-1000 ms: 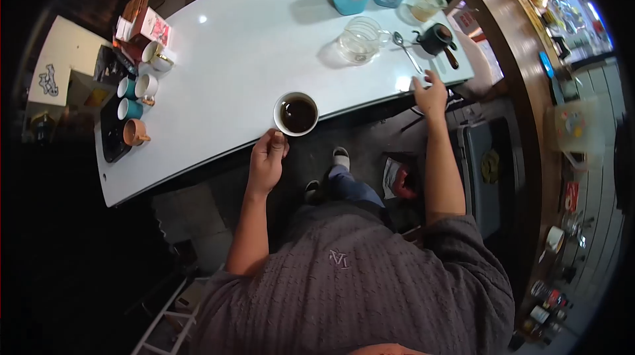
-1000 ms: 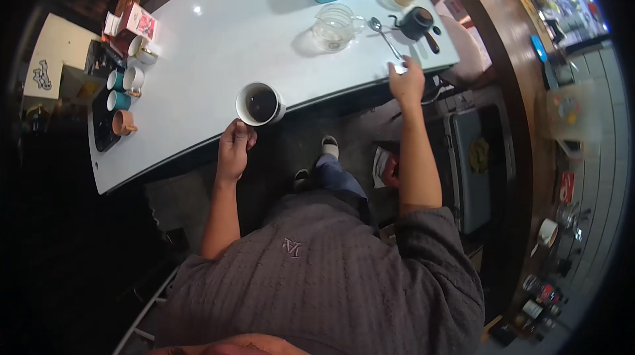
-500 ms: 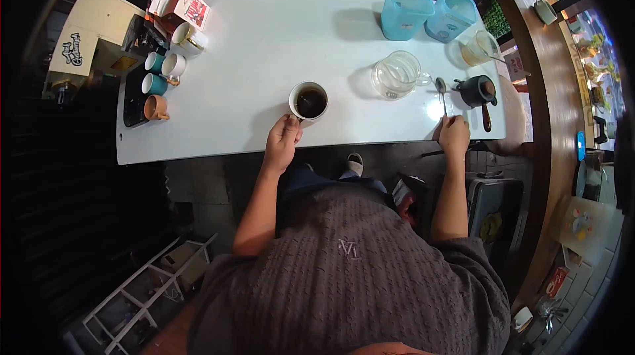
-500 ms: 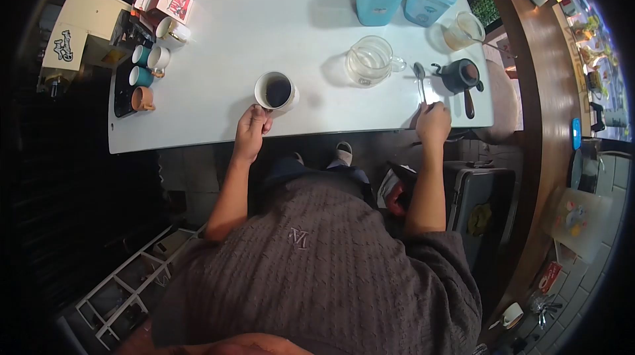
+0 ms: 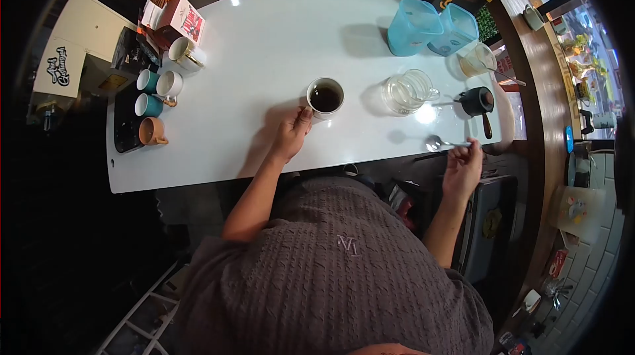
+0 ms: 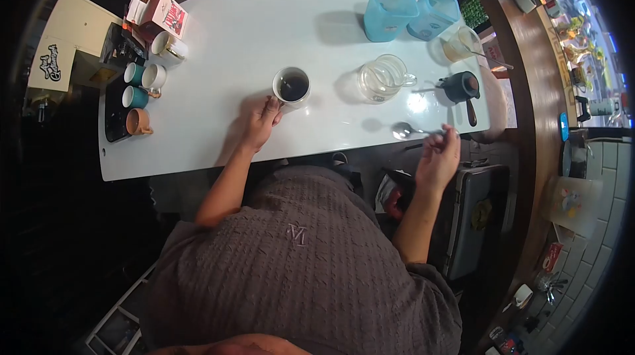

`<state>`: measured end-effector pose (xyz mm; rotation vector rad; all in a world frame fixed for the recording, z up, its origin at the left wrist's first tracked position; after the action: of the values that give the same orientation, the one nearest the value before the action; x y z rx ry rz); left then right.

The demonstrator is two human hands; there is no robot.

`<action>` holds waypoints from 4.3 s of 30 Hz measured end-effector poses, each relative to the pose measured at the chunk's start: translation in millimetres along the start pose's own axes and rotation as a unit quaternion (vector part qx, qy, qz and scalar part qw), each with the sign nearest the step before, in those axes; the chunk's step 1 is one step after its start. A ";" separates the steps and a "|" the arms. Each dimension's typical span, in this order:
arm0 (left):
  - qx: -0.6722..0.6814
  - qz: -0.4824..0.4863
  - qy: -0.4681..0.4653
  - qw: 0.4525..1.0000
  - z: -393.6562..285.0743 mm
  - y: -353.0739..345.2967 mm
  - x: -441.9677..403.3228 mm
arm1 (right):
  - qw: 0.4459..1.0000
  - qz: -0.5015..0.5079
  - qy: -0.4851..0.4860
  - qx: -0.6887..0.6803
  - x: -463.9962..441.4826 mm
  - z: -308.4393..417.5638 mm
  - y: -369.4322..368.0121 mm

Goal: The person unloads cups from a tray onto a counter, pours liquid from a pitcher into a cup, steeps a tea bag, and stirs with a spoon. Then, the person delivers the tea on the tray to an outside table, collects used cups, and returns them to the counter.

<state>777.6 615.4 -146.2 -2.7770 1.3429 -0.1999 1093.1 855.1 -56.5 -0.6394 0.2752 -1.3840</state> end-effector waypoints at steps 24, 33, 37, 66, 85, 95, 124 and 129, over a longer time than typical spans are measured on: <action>-0.058 -0.044 0.047 0.996 -3.2 31.4 -10.5 | 0.609 0.404 0.404 0.550 87.3 -139.9 -255.1; -0.067 -0.046 0.031 0.996 -3.7 31.7 -11.4 | 0.585 0.499 0.326 0.550 79.7 -149.7 -264.8; -0.055 -0.051 0.039 0.996 -4.0 30.8 -10.2 | 0.558 0.498 0.350 0.564 80.0 -148.4 -271.6; -0.069 -0.050 0.053 0.995 -2.2 33.0 -10.3 | 0.562 0.542 0.316 0.539 85.2 -152.4 -269.3; -0.124 -0.034 0.055 0.990 1.2 36.8 -9.8 | 0.699 0.407 0.432 0.398 102.1 -82.0 -242.9; -0.131 -0.060 0.048 0.988 0.7 40.1 -14.2 | 0.701 0.385 0.466 0.379 110.8 -86.0 -206.2; 0.009 -0.120 0.004 0.993 -10.7 24.9 -29.7 | 0.944 -0.136 0.176 0.246 -69.6 -69.2 85.0; 0.032 -0.140 -0.001 0.990 -15.2 30.4 -58.1 | 0.859 -0.179 0.156 0.453 -83.1 -83.6 99.4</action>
<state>716.2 642.2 -139.7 -2.8984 0.9234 -0.2458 1114.1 919.0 -195.2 0.3487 -0.2680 -1.7660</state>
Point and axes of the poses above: each hand's wrist, its own x-axis away from the middle knuckle, its own y-axis out of the back of the hand, z = x × y, the point moved 8 cm from there along -x, towards the middle knuckle, and after that the axes turned 3 degrees about -x, right-handed, at the moved point
